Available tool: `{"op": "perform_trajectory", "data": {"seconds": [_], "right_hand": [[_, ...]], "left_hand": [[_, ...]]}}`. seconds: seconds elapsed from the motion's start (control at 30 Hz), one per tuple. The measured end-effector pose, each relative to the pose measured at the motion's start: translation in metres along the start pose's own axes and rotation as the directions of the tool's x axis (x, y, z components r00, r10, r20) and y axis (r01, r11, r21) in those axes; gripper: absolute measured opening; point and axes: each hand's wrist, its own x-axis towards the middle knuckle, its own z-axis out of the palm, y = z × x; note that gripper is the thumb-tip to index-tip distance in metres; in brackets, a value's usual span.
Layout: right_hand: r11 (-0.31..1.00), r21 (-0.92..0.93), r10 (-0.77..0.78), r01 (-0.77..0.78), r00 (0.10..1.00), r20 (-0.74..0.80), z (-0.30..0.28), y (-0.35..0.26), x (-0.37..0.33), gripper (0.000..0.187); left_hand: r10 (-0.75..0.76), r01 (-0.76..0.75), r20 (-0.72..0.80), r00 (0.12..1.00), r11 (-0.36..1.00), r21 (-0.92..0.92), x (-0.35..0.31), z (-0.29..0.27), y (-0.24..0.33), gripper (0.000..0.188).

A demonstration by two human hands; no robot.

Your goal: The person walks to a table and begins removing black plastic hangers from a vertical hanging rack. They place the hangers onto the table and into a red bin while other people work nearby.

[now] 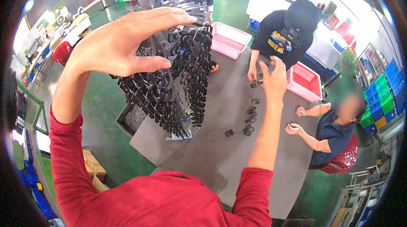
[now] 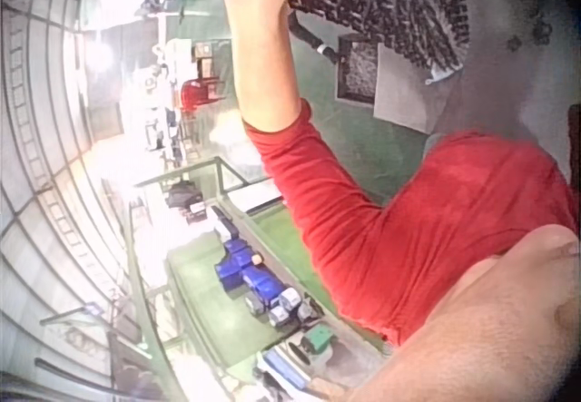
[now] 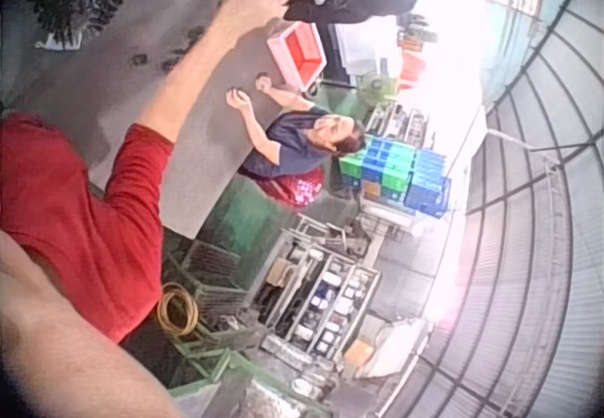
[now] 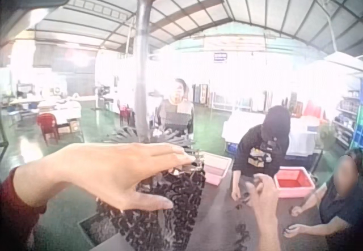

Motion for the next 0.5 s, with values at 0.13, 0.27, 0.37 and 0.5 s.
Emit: {"op": "perform_trajectory", "data": {"seconds": [0.13, 0.27, 0.37, 0.5], "right_hand": [[0.932, 0.289, -0.165, 0.219, 0.965, -0.202, -0.023, -0.142, -0.023, 0.022], [0.903, 0.243, -0.275, 0.356, 0.910, -0.310, -0.019, -0.193, -0.033, 0.019], [0.893, 0.195, -0.309, 0.405, 0.868, -0.390, -0.005, -0.200, -0.030, 0.017], [0.803, 0.543, -0.121, 0.246, 0.959, -0.256, -0.001, -0.205, -0.030, 0.009]], "left_hand": [[-0.040, 0.038, 0.023, 0.999, 0.997, 0.064, 0.007, 0.004, 0.006, 0.050], [-0.009, 0.011, -0.030, 0.999, 0.997, 0.073, 0.011, 0.011, 0.007, 0.043], [-0.003, 0.009, -0.068, 0.998, 0.997, 0.081, 0.010, 0.012, 0.009, 0.039], [-0.011, 0.019, -0.091, 0.996, 0.996, 0.084, 0.009, 0.016, 0.007, 0.039]]}}
